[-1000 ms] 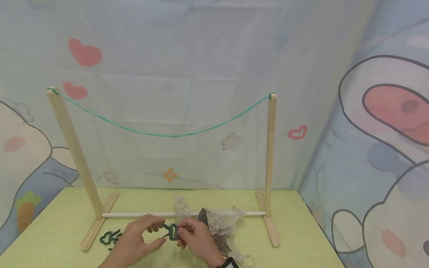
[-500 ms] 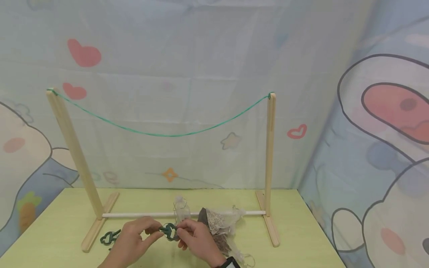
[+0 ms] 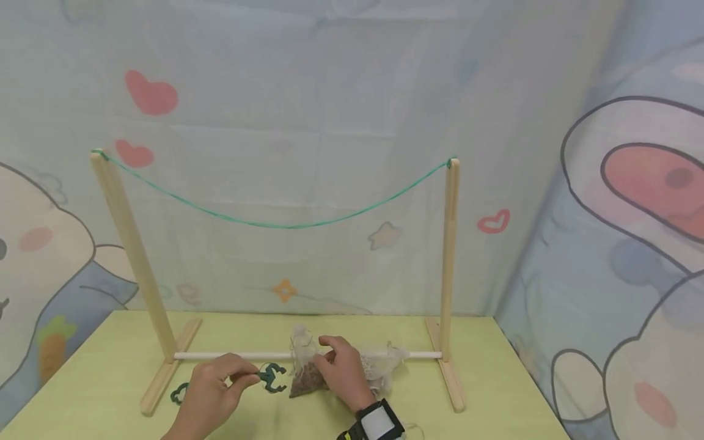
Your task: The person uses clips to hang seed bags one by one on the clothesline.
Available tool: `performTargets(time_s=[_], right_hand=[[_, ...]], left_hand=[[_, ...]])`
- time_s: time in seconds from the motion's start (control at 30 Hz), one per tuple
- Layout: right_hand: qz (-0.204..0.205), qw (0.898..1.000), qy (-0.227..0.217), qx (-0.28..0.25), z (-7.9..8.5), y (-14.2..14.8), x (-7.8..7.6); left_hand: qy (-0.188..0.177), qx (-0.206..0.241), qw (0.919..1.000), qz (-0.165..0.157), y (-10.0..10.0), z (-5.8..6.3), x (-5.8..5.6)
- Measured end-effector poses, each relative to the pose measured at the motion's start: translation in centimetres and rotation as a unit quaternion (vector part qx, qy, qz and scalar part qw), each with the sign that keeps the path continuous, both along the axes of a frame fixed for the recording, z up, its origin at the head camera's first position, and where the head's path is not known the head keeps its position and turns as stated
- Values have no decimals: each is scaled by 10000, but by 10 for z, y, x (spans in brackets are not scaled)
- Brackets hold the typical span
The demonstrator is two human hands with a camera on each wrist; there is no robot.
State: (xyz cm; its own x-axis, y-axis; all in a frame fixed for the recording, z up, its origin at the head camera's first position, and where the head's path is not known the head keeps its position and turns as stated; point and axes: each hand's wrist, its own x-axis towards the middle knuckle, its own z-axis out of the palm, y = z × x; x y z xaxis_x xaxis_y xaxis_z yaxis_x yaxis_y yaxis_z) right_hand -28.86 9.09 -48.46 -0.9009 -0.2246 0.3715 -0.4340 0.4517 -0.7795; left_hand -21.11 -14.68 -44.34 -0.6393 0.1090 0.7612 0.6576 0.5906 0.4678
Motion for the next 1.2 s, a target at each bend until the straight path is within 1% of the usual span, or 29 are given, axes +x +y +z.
performTargets(time_s=[0.17, 0.3, 0.4, 0.47, 0.6, 0.8, 0.93, 1.07, 1.2], right_hand=[[245, 9987, -448, 6, 2, -7, -14], [357, 9960, -822, -70, 3, -13, -20], [405, 9951, -892, -138, 4, -15, -22], [419, 9956, -829, -85, 4, -15, -23], [419, 9977, -511, 177, 5, -15, -24], [422, 9980, 4, 461, 4, -13, -22], [423, 9975, 312, 469, 5, -11, -20], [407, 9965, 606, 401, 8, -7, -18], [309, 9948, 909, 342, 14, -2, -14]], left_hand=[[25, 48, 9995, 320, 1, -2, -1], [-10, 72, 9993, 365, 2, -4, -2], [-85, 80, 9992, 387, 2, -4, -3], [-163, 94, 9989, 430, 3, -5, -3], [-137, 35, 9986, 518, 2, -6, -4], [255, -130, 9972, 698, -1, -6, -6], [592, -249, 9956, 683, -2, -4, -8], [795, -368, 9940, 658, -1, 4, -10], [970, -513, 9914, 716, -1, 22, -13]])
